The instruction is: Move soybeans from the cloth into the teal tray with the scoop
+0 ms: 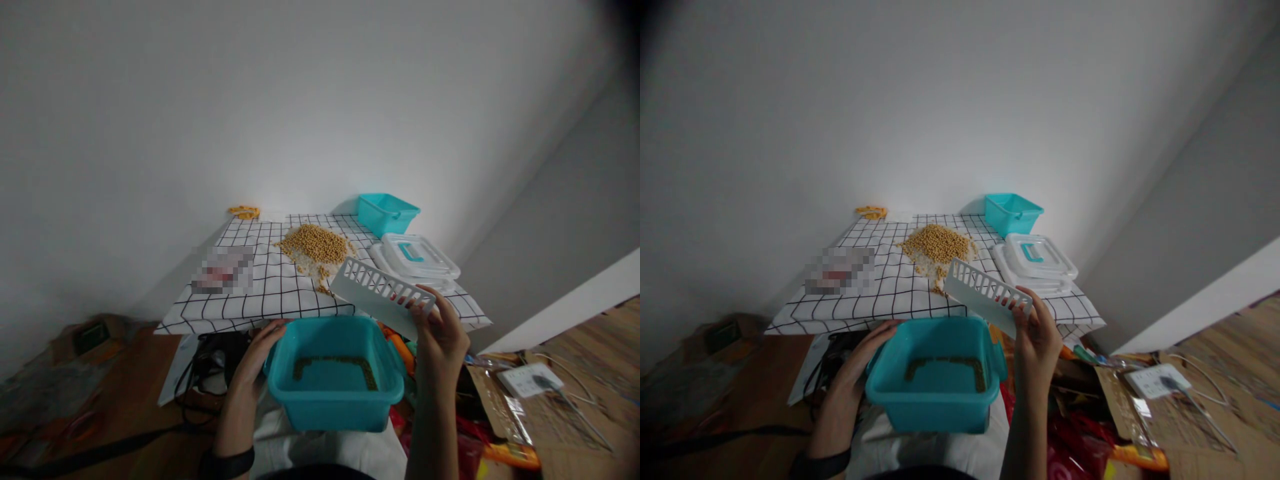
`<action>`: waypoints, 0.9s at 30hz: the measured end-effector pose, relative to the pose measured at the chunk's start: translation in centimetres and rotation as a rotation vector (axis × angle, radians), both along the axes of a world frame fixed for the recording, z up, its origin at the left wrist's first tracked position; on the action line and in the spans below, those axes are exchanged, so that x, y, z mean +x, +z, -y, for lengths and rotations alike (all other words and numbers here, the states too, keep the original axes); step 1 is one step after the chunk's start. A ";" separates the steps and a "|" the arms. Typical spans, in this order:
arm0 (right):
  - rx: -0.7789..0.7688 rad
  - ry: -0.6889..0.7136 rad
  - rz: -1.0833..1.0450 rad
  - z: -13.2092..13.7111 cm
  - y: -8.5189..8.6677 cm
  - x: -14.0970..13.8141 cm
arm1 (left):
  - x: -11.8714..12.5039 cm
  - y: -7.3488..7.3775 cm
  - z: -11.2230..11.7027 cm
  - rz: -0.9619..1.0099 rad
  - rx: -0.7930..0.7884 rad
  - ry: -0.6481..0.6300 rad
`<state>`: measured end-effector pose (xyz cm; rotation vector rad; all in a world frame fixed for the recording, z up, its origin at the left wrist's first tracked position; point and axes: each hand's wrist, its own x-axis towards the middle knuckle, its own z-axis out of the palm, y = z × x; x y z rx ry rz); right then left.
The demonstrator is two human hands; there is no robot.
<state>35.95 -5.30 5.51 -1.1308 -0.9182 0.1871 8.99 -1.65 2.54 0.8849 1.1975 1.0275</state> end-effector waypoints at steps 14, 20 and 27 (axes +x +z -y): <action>0.038 -0.040 -0.056 0.1 -0.1 0.2 | 0.1 2.6 1.1 -0.119 0.063 0.061; 0.021 0.005 -0.026 -0.2 -0.4 0.3 | 0.1 2.1 0.8 -0.110 0.053 0.099; -0.035 0.026 0.012 -0.3 -0.5 0.4 | -0.1 2.3 0.9 -0.080 0.045 0.157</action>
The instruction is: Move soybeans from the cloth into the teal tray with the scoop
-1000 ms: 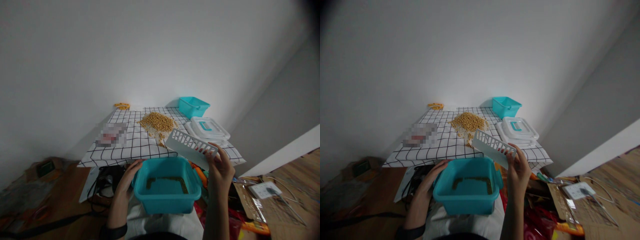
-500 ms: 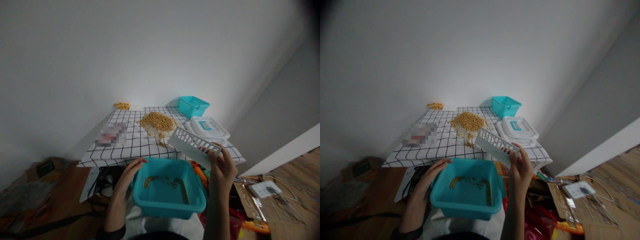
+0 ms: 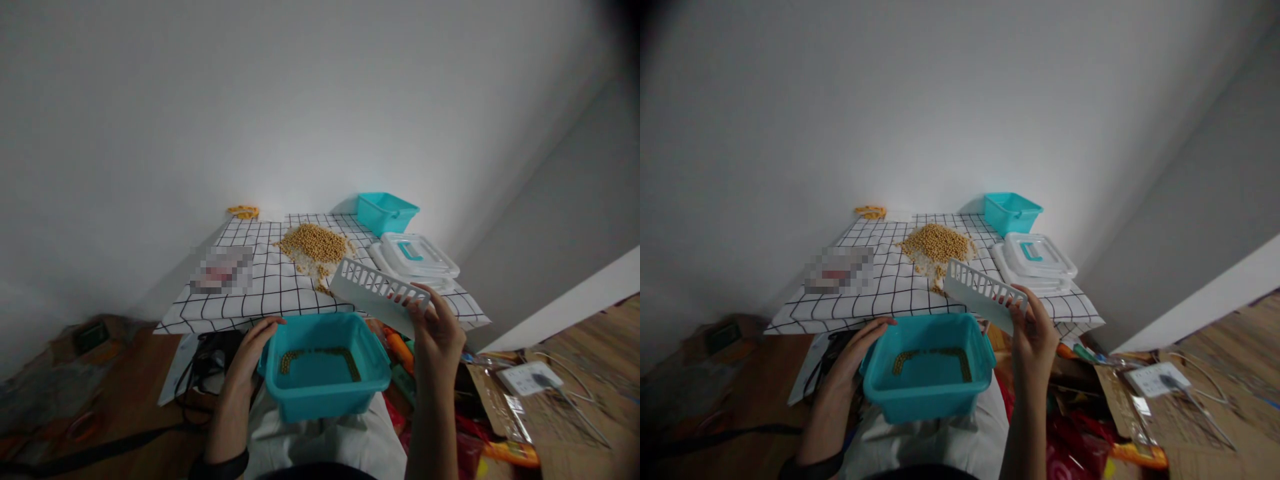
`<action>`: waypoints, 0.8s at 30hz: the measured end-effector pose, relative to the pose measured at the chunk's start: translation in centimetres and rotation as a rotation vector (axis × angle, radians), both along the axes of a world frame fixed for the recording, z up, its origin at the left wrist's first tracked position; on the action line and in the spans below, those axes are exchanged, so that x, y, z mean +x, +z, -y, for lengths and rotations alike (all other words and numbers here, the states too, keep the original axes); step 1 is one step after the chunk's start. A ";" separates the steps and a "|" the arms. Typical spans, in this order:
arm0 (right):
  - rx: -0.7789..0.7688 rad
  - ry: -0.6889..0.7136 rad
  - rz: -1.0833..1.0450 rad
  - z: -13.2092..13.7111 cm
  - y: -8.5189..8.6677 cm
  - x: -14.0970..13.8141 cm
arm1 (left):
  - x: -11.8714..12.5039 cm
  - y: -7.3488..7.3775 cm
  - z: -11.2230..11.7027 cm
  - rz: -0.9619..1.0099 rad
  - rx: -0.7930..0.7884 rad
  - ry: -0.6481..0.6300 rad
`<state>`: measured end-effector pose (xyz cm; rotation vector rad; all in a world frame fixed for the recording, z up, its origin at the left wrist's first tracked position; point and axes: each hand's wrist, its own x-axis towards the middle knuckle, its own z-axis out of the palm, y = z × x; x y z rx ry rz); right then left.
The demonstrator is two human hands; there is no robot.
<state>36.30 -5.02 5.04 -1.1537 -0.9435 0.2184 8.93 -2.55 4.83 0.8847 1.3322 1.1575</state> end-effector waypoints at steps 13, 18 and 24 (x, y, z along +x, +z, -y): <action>-0.018 0.056 -0.014 -0.1 -0.8 1.1 | -0.2 -0.4 -0.4 0.011 0.007 0.012; -0.018 0.095 -0.047 0.0 -0.9 1.1 | -0.2 -0.4 -0.5 -0.001 0.010 0.002; -0.005 0.110 -0.071 -0.1 -0.6 0.9 | -0.6 -0.6 -0.5 -0.012 0.013 -0.006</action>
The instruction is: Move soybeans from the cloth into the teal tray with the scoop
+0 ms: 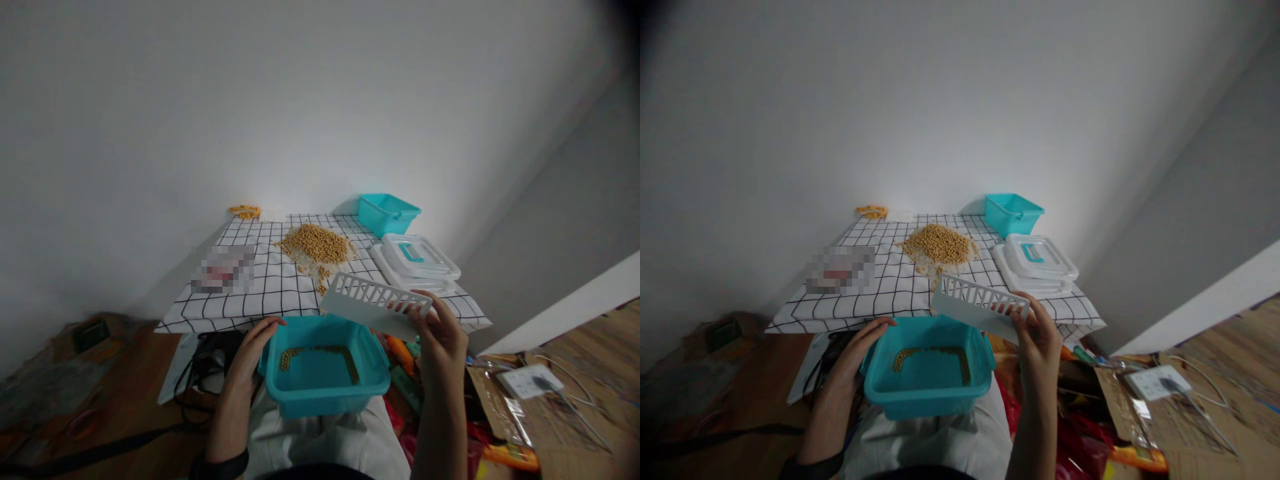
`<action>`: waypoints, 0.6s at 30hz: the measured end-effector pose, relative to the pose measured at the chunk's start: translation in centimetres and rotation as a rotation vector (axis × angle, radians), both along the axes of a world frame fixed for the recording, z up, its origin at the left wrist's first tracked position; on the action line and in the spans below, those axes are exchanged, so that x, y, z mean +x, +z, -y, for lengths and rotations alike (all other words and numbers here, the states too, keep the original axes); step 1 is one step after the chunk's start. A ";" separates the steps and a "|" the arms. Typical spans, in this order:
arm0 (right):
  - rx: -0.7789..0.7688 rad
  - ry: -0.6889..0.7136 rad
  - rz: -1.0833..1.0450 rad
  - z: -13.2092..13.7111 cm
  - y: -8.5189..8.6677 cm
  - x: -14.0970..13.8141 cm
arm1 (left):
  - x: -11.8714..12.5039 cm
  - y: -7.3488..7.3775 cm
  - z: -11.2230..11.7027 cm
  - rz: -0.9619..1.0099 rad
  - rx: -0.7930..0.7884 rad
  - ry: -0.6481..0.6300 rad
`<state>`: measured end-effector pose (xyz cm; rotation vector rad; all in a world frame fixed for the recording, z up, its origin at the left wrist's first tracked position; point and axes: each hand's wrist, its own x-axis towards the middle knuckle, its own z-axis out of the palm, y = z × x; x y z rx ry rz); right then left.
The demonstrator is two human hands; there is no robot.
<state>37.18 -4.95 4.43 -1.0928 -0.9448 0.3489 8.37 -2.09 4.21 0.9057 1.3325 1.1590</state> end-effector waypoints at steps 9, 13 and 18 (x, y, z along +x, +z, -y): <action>0.038 -0.148 -0.059 -0.4 -0.3 -0.8 | -0.6 -0.1 0.0 0.039 -0.004 0.011; 0.024 -0.145 -0.064 -0.3 -0.1 -1.3 | -0.4 -0.2 0.2 0.041 0.002 0.014; -0.005 -0.119 -0.060 -0.1 0.0 -1.6 | -0.4 -0.3 0.2 0.054 0.005 0.003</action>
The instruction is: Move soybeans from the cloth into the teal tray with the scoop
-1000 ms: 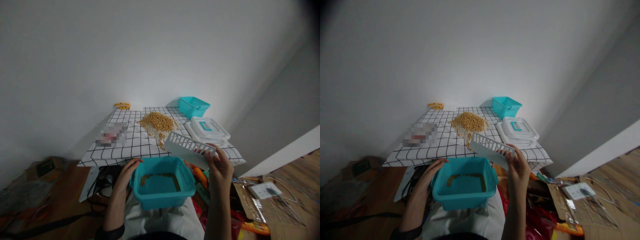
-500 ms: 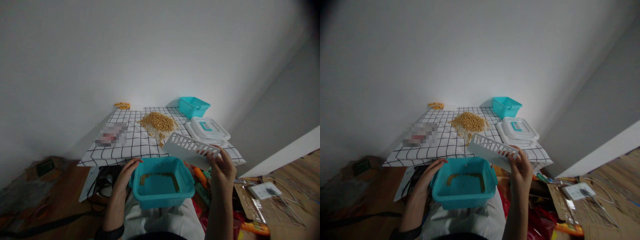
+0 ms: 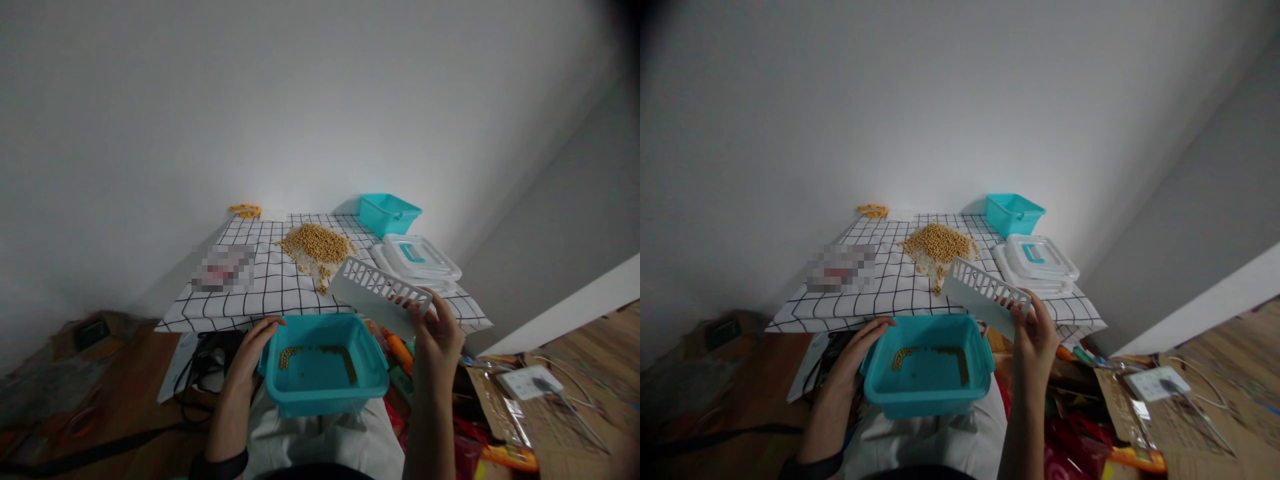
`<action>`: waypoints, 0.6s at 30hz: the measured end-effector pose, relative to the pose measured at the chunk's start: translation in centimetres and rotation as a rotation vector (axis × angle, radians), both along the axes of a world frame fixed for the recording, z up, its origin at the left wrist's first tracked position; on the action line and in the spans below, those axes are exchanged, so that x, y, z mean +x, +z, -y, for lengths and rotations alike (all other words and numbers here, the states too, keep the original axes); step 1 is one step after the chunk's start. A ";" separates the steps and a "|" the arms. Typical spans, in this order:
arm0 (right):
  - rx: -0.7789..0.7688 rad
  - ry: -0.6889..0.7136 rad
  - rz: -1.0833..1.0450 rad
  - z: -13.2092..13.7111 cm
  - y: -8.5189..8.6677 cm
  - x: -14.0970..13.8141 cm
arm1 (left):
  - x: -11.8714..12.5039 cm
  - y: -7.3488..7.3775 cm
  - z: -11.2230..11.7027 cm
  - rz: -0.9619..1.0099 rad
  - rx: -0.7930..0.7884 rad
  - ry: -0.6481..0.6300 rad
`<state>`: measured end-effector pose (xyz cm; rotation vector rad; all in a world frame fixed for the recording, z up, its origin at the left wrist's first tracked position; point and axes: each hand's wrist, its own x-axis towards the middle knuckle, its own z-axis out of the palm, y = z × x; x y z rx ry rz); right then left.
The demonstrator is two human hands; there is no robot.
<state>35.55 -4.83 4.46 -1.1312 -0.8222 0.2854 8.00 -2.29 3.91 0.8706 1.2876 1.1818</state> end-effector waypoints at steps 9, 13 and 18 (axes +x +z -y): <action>-0.016 0.044 -0.001 -0.1 0.0 -0.1 | 0.2 0.1 0.0 0.017 -0.020 0.006; -0.005 0.054 0.009 -0.1 0.1 -0.1 | 0.2 -0.2 -0.2 0.025 -0.026 0.009; -0.020 0.059 0.002 -0.1 -0.1 0.0 | 0.1 -0.5 -0.3 0.028 -0.018 0.018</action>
